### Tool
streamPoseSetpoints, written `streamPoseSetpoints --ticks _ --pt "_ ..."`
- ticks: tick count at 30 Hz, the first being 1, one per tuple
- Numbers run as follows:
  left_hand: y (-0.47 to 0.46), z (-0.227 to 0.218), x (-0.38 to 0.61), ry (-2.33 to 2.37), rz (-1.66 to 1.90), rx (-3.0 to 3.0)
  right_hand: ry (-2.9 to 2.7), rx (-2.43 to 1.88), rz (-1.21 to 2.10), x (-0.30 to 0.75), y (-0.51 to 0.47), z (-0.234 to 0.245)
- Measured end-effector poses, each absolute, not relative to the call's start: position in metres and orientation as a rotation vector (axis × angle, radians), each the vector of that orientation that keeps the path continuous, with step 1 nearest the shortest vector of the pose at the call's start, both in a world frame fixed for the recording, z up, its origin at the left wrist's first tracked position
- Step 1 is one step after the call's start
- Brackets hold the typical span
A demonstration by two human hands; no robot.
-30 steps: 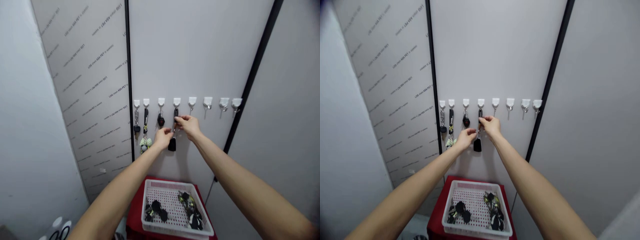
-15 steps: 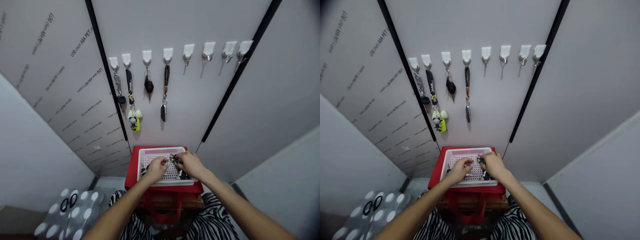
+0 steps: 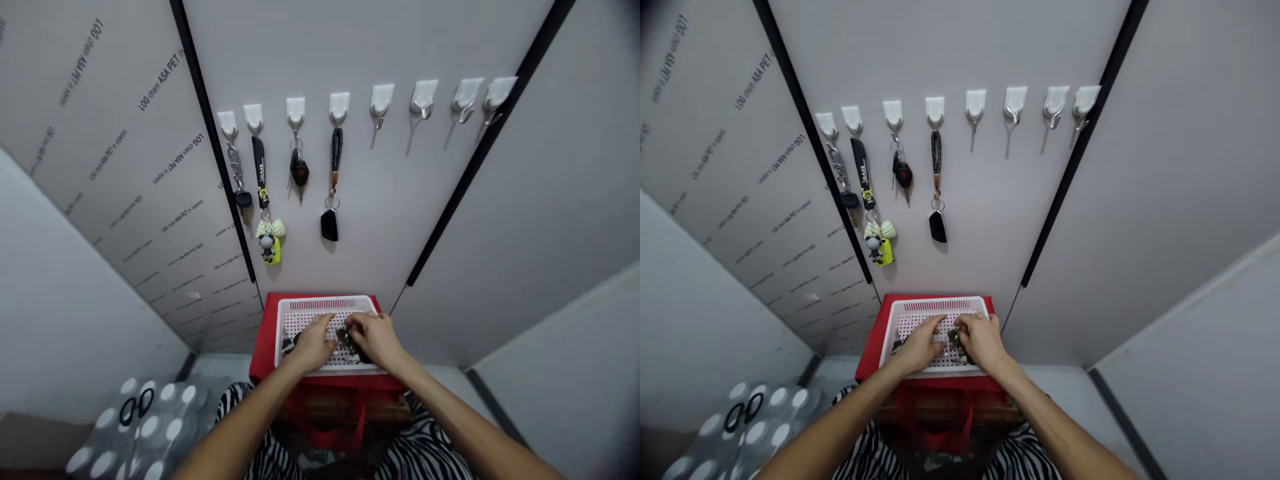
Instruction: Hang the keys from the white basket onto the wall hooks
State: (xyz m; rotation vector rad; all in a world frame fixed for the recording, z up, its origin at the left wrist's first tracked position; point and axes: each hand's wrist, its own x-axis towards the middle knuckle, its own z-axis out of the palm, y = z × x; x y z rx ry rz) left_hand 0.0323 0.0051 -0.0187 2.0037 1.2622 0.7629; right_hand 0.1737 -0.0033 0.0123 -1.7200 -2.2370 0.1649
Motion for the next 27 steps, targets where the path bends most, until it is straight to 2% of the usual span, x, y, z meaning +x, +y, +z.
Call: streamPoseSetpoints --ticks 6,10,19,27 --pt "0.006 -0.016 0.033 1.027 0.821 2.001 -1.966 -1.397 0.596 0.169 -0.002 0.020" --pt "0.010 -0.019 0.031 1.108 0.861 1.778 -1.704 -1.321 0.838 0.166 0.004 0.016" --pt "0.017 -0.002 0.027 1.026 1.046 1.355 -1.739 -1.367 0.930 0.166 0.006 0.006" --pt "0.014 0.022 0.023 0.965 1.094 1.284 -1.895 -1.247 0.993 0.154 0.004 0.003"
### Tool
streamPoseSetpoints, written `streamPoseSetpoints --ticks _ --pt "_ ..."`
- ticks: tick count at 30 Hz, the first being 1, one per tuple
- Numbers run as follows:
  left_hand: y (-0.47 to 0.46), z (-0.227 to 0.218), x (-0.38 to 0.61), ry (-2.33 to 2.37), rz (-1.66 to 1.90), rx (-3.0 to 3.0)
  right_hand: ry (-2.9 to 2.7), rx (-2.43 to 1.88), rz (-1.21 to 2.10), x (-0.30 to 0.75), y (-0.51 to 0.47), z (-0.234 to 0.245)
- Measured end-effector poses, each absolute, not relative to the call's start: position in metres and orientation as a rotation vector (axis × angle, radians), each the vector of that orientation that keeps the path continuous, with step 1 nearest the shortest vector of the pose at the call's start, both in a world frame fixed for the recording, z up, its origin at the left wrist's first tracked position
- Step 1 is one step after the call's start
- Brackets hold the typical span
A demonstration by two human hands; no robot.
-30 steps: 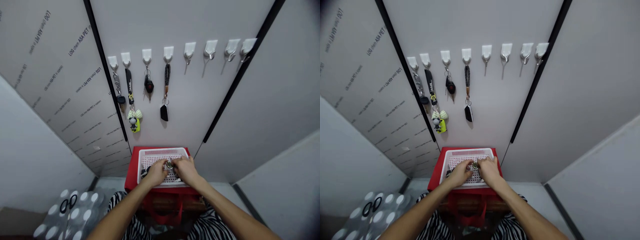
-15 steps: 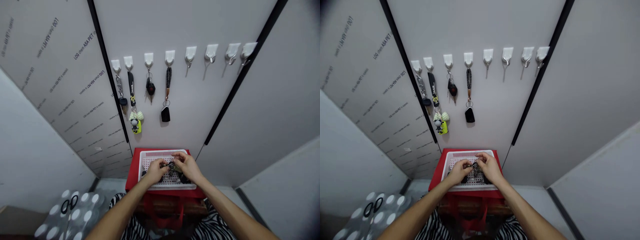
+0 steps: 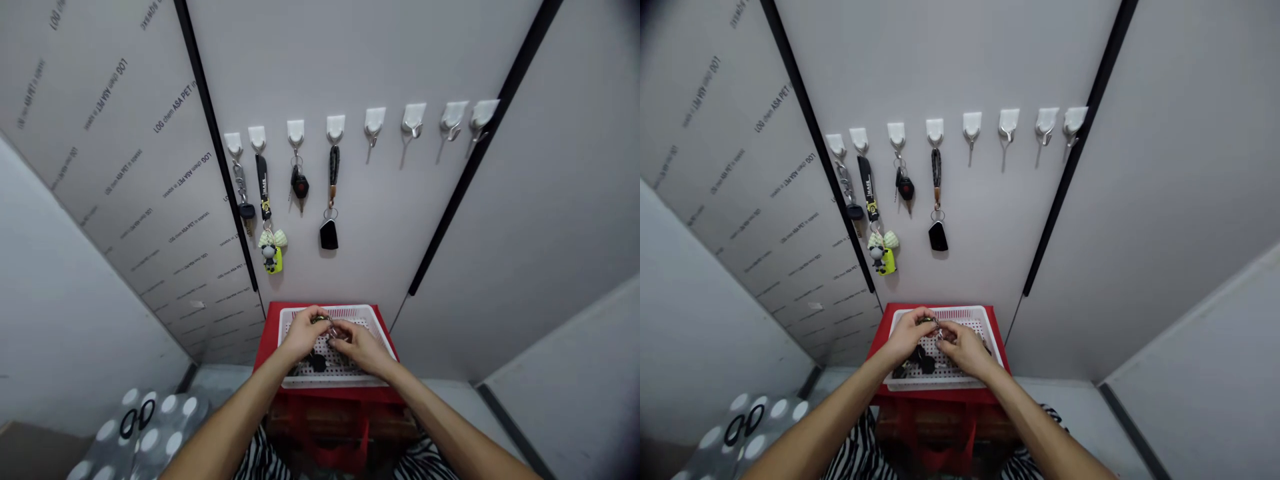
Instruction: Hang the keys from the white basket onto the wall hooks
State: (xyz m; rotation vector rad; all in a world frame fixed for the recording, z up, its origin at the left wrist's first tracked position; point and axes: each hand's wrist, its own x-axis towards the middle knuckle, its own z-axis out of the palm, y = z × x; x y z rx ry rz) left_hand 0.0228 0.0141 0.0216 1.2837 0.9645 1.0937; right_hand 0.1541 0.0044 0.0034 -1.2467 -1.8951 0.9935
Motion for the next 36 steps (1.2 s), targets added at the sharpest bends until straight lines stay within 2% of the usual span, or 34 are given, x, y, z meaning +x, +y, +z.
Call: streamPoseSetpoints --ticks 5,10,15,22,27,31,36 --pt "0.013 0.039 0.018 1.017 1.167 1.309 -1.700 -1.296 0.827 0.157 0.006 0.014" --pt "0.019 0.041 0.010 1.183 1.136 1.450 -1.762 -1.276 0.631 0.164 0.005 0.037" --pt "0.022 0.048 0.011 1.329 1.122 1.722 -1.675 -1.292 0.807 0.166 0.010 0.069" --pt "0.016 0.136 0.048 0.923 1.452 2.208 -1.449 -1.015 0.760 0.167 0.035 0.163" --pt "0.035 0.199 0.062 1.012 1.649 2.250 -1.263 -0.811 0.720 0.163 0.050 0.230" --pt "0.051 0.232 0.066 1.116 1.659 2.240 -1.187 -0.744 0.680 0.158 0.065 0.258" --pt "0.062 0.252 0.072 1.230 1.580 2.267 -1.107 -0.784 0.621 0.156 0.084 0.268"
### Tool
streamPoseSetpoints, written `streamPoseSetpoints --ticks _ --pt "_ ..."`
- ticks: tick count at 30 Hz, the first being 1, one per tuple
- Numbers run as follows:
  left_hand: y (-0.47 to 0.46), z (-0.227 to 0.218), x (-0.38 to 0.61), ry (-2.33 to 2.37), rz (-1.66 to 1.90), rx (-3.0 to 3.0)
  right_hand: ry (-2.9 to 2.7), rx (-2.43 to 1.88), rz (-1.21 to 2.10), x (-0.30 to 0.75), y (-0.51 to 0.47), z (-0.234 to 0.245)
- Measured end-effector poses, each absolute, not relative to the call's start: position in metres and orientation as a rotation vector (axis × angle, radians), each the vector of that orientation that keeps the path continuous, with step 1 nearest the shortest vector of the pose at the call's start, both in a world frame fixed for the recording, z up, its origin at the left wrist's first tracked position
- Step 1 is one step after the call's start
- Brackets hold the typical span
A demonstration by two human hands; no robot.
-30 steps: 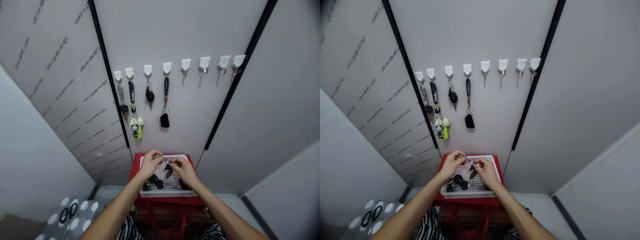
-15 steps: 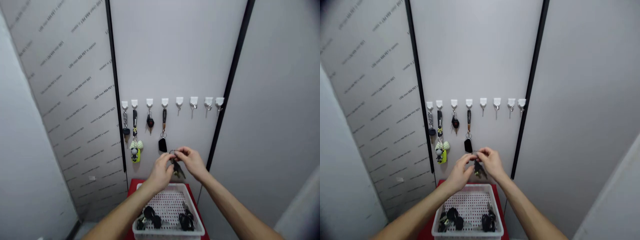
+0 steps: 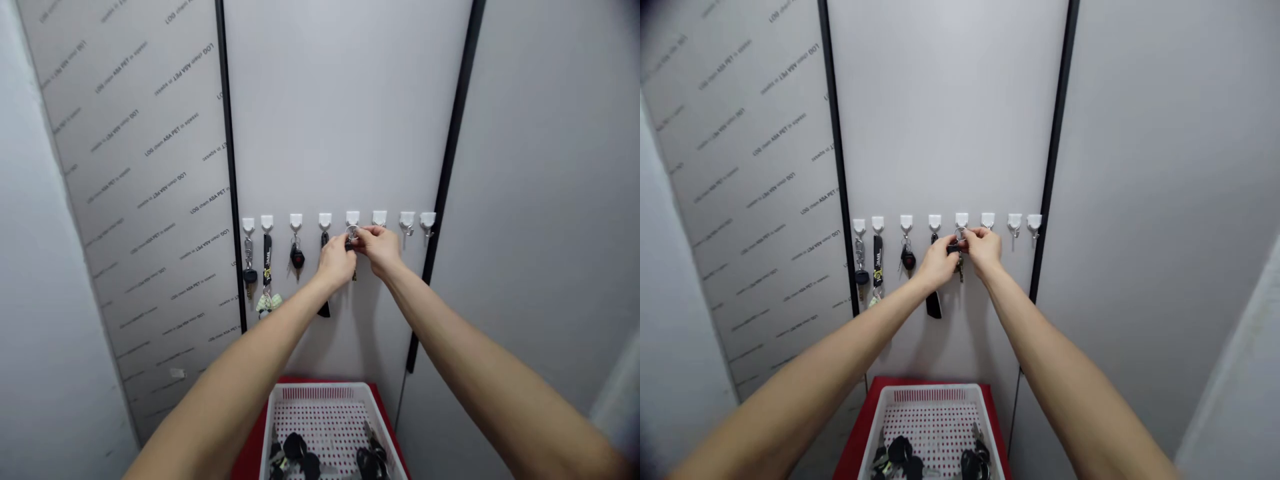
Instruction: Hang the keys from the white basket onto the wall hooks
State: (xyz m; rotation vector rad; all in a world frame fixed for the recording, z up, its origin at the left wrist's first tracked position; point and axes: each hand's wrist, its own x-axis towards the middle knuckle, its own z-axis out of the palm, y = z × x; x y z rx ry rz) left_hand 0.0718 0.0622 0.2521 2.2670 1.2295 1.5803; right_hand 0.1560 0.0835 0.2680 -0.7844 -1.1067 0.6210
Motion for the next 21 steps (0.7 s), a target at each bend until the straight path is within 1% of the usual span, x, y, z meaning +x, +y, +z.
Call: streamPoseSetpoints --ticks 4,8,10,11,13,16,18,21 --pt "0.065 0.242 0.073 1.262 1.479 2.307 -1.133 -0.942 0.574 0.161 0.091 0.260" --pt "0.056 0.207 0.072 1.161 1.525 2.347 -1.179 -1.030 0.240 0.175 0.083 0.223" --pt "0.048 0.180 0.070 1.067 1.475 2.382 -1.271 -1.116 0.093 0.183 0.068 0.190" --pt "0.043 0.164 0.069 1.046 1.412 2.395 -1.370 -1.172 0.075 0.185 0.058 0.170" --pt "0.035 0.127 0.068 1.039 1.243 2.386 -1.686 -1.328 0.156 0.188 0.036 0.130" --pt "0.026 0.066 0.068 1.119 0.948 2.300 -2.108 -1.725 0.288 0.191 0.007 0.075" --pt "0.022 0.029 0.070 1.169 0.754 2.262 -2.221 -1.934 0.202 0.194 -0.003 0.047" --pt "0.018 -0.007 0.075 1.235 0.498 2.293 -2.246 -2.022 0.059 0.199 -0.004 0.019"
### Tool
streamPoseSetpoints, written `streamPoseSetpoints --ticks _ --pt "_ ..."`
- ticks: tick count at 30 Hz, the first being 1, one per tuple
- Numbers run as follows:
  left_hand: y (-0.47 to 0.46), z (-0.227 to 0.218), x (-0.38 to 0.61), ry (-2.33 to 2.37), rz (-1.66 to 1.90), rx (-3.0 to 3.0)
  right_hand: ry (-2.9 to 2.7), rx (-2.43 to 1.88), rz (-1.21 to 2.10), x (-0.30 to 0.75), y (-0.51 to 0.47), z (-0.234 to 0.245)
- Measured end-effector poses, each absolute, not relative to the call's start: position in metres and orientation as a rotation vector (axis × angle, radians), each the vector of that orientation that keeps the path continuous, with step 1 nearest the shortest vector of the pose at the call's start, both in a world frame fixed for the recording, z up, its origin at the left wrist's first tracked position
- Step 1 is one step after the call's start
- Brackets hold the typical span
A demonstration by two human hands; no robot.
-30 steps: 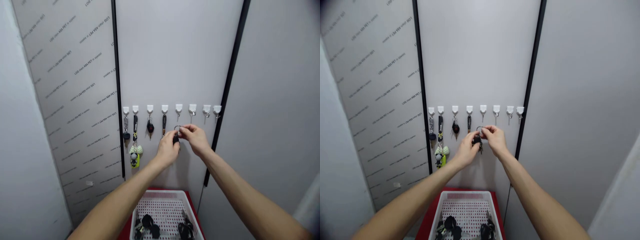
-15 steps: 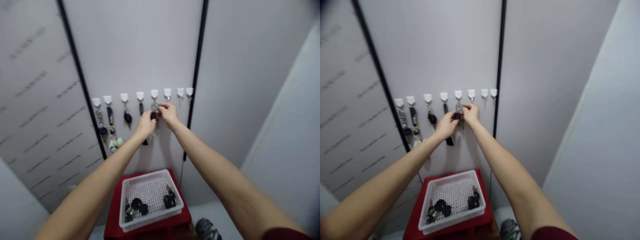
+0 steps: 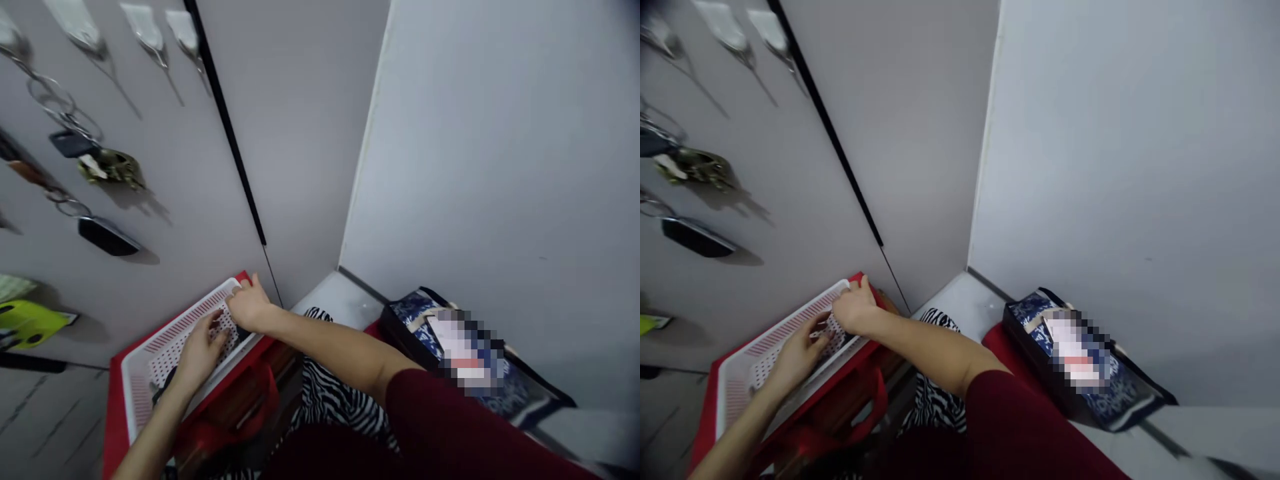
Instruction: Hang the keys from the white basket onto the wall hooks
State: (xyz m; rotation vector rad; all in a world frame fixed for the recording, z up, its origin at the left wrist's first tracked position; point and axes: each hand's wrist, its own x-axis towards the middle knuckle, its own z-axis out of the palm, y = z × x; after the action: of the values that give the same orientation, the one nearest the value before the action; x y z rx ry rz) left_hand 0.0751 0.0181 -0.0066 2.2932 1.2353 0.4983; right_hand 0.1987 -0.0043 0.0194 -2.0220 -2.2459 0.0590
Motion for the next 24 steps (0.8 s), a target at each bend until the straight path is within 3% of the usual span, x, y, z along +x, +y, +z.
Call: streamPoseSetpoints --ticks 12,19,24 --pt "0.022 -0.018 0.082 1.209 0.330 2.515 -2.214 -1.985 0.132 0.205 -0.003 0.007" --pt "0.021 -0.018 0.079 1.111 0.372 2.496 -2.411 -1.991 0.501 0.213 -0.019 0.028" --pt "0.019 -0.018 0.077 1.084 0.378 2.383 -2.266 -2.005 0.377 0.209 -0.021 0.018"
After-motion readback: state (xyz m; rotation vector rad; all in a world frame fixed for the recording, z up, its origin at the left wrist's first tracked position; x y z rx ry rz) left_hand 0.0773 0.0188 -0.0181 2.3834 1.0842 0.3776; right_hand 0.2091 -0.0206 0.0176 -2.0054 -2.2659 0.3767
